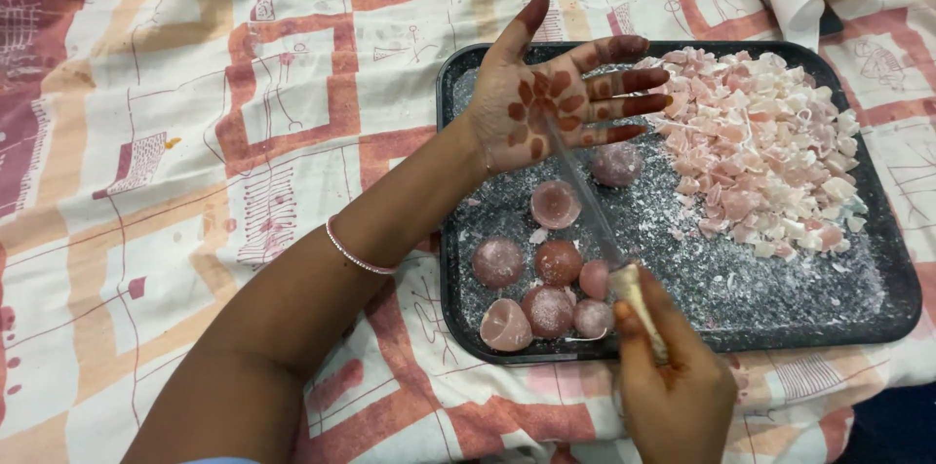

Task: The recorder uses a knife to scrape and cut small chunks of pink and white wax on a tray.

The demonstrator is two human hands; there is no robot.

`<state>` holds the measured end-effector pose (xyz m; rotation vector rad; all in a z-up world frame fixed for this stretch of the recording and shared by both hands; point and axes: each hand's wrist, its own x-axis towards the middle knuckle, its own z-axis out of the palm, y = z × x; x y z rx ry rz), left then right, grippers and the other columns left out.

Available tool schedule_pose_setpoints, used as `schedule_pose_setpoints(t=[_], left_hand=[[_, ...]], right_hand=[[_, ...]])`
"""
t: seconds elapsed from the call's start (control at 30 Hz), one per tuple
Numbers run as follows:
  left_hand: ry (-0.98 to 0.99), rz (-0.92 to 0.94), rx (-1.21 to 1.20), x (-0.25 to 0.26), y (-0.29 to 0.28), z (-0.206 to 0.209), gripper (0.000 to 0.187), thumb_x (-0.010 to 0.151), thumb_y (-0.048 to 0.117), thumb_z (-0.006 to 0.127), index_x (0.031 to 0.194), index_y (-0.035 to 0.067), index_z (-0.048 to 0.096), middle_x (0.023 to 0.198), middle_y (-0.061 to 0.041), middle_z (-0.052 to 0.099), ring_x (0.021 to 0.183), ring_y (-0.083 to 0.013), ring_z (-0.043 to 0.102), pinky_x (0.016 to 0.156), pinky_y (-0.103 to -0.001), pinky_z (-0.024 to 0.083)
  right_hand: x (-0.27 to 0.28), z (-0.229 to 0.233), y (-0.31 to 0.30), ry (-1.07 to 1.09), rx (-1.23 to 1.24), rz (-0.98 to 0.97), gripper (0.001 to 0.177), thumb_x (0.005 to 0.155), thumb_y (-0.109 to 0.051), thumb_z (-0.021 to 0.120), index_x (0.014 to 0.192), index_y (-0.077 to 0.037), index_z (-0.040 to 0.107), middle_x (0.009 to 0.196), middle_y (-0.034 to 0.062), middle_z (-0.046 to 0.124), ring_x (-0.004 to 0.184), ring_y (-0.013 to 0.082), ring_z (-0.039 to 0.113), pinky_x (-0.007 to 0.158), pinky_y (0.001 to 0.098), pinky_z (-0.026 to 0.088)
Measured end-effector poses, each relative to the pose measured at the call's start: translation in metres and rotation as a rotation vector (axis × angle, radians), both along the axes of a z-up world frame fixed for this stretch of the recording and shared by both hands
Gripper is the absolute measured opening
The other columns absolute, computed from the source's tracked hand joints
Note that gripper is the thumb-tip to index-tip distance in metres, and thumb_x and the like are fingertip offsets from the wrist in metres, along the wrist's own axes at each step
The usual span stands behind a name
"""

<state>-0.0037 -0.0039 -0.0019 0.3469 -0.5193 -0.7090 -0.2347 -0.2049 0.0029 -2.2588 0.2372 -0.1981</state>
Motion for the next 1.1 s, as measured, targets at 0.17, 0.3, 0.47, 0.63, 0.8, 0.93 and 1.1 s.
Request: schedule_pose_setpoints(t=[0.17, 0.3, 0.47, 0.63, 0.8, 0.93, 1.1], left_hand=[[-0.014, 0.002, 0.014, 0.0, 0.002, 0.0, 0.092, 0.1, 0.077, 0.037, 0.148, 0.0, 0.05, 0.146, -0.026, 0.059, 0.142, -0.0405, 0.056, 0.119, -0.052, 0.048], [-0.029, 0.035, 0.042, 0.001, -0.001, 0.0, 0.093, 0.099, 0.077, 0.037, 0.148, 0.0, 0.051, 0.145, -0.026, 0.059, 0.14, -0.0402, 0.057, 0.12, -0.052, 0.048], [-0.049, 0.026, 0.032, 0.002, 0.003, -0.003, 0.092, 0.1, 0.078, 0.036, 0.148, 0.0, 0.051, 0.144, -0.025, 0.06, 0.138, -0.0378, 0.058, 0.118, -0.05, 0.048], [-0.079, 0.079, 0.057, 0.001, -0.001, -0.006, 0.091, 0.1, 0.077, 0.036, 0.148, 0.002, 0.051, 0.142, -0.024, 0.06, 0.137, -0.0362, 0.059, 0.116, -0.049, 0.05], [-0.1, 0.064, 0.042, 0.0, 0.0, -0.004, 0.092, 0.1, 0.077, 0.037, 0.149, 0.001, 0.051, 0.141, -0.025, 0.06, 0.135, -0.0356, 0.06, 0.116, -0.047, 0.049], [-0.078, 0.058, 0.041, -0.002, -0.002, -0.001, 0.09, 0.1, 0.076, 0.037, 0.15, 0.002, 0.051, 0.144, -0.025, 0.058, 0.137, -0.0351, 0.059, 0.118, -0.047, 0.048], [-0.091, 0.055, 0.031, 0.002, -0.003, -0.004, 0.089, 0.1, 0.076, 0.038, 0.149, 0.002, 0.051, 0.145, -0.025, 0.058, 0.136, -0.0357, 0.059, 0.118, -0.048, 0.049]], right_hand=[[-0.005, -0.012, -0.013, -0.147, 0.082, -0.071, 0.04, 0.097, -0.012, 0.072, 0.137, -0.011, 0.069, 0.11, 0.0115, 0.079, 0.091, 0.0076, 0.068, 0.077, 0.0261, 0.055], [-0.004, -0.001, -0.005, -0.02, -0.082, -0.004, 0.046, 0.091, -0.018, 0.077, 0.136, -0.017, 0.072, 0.097, 0.0125, 0.081, 0.076, 0.0099, 0.074, 0.065, 0.0289, 0.055], [-0.001, -0.007, -0.013, -0.083, -0.021, -0.096, 0.04, 0.097, -0.014, 0.073, 0.136, -0.012, 0.07, 0.108, 0.0135, 0.079, 0.093, 0.0108, 0.071, 0.079, 0.0277, 0.054], [-0.008, -0.003, 0.001, -0.089, 0.0, 0.042, 0.045, 0.091, -0.017, 0.074, 0.135, -0.013, 0.069, 0.102, 0.0125, 0.08, 0.087, 0.0077, 0.072, 0.073, 0.026, 0.056], [0.001, -0.002, -0.011, -0.086, -0.077, -0.071, 0.044, 0.094, -0.015, 0.075, 0.137, -0.013, 0.07, 0.104, 0.0137, 0.079, 0.088, 0.0092, 0.07, 0.076, 0.0274, 0.054], [-0.003, -0.003, -0.014, -0.124, 0.077, -0.038, 0.042, 0.095, -0.017, 0.072, 0.137, -0.015, 0.069, 0.109, 0.0107, 0.079, 0.092, 0.0066, 0.069, 0.079, 0.0255, 0.054], [0.0, -0.001, -0.002, -0.115, -0.029, -0.015, 0.042, 0.093, -0.017, 0.075, 0.135, -0.012, 0.071, 0.106, 0.0116, 0.08, 0.09, 0.0081, 0.07, 0.079, 0.0273, 0.054]])
